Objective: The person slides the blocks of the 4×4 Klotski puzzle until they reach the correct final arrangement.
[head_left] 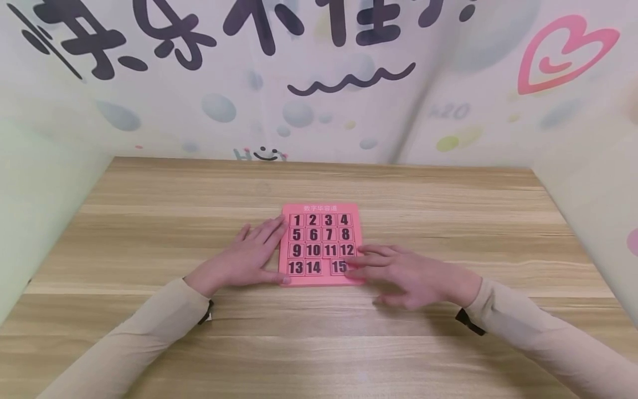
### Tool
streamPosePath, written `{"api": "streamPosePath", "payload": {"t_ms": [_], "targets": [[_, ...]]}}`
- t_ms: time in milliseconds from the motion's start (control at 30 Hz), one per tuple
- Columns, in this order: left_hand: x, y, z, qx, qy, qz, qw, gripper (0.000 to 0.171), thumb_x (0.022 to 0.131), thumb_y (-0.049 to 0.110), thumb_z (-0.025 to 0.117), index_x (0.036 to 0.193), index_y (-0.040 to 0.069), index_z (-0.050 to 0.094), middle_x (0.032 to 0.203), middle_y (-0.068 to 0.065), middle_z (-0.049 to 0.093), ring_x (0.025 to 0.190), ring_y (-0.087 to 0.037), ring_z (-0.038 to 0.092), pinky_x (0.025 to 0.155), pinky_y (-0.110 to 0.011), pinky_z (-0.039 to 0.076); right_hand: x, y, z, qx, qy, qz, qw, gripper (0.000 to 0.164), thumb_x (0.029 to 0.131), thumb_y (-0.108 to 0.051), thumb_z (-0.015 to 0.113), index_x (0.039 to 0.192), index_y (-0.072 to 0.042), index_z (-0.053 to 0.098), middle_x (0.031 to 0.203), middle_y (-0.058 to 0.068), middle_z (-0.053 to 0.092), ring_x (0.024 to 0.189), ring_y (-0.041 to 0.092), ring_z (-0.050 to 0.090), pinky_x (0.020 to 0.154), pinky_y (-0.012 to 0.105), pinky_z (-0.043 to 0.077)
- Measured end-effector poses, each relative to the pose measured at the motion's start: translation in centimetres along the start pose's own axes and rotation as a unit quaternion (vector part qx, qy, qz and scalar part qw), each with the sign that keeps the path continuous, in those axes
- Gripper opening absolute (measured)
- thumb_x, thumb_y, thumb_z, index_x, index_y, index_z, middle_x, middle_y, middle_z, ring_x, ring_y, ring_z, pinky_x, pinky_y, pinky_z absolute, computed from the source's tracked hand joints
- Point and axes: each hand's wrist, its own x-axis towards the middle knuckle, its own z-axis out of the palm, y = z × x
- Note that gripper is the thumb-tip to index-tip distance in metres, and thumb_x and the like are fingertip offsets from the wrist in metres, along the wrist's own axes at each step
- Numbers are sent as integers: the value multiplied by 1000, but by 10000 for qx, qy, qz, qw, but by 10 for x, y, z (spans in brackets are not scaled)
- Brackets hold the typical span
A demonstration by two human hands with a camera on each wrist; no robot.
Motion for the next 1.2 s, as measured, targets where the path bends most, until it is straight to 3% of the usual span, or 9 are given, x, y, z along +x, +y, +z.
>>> {"api": "streamPosePath", "payload": {"t_ms": [567, 767, 967, 1200], "targets": [[1, -3, 1, -35, 14, 7, 10000, 106, 85, 62, 60, 152, -4, 13, 160, -18, 2, 144, -39, 9, 111, -62, 3, 12, -5, 7, 226, -68, 240, 9994, 65, 89, -31, 64, 147, -11, 42, 154, 8, 32, 141, 37, 22, 112, 57, 19], [2, -4, 0, -67, 32, 17, 10000, 107, 83, 64, 61, 153, -2, 13, 160, -16, 2, 144, -37, 9, 111, -62, 4, 16, -1, -1, -1, 158, 162, 9997, 62, 90, -28, 63, 145, -6, 44, 151, 10, 37, 139, 41, 27, 111, 58, 22], [1, -3, 0, -154, 128, 32, 9998, 106, 82, 62, 64, 152, -2, 15, 160, -17, 2, 144, -38, 10, 111, -63, 5, 16, 5, -14, -137, 348, 469, 9982, 62, 90, -21, 63, 146, -6, 42, 151, 13, 36, 139, 42, 24, 110, 58, 22], [-3, -4, 1, -92, 259, -109, 9996, 104, 81, 63, 63, 153, 0, 21, 160, -17, 1, 143, -43, 6, 106, -70, -5, 10, 20, -20, -245, 823, 914, 9921, 61, 90, -22, 66, 145, -5, 43, 153, 15, 32, 141, 44, 16, 109, 64, 18]]}}
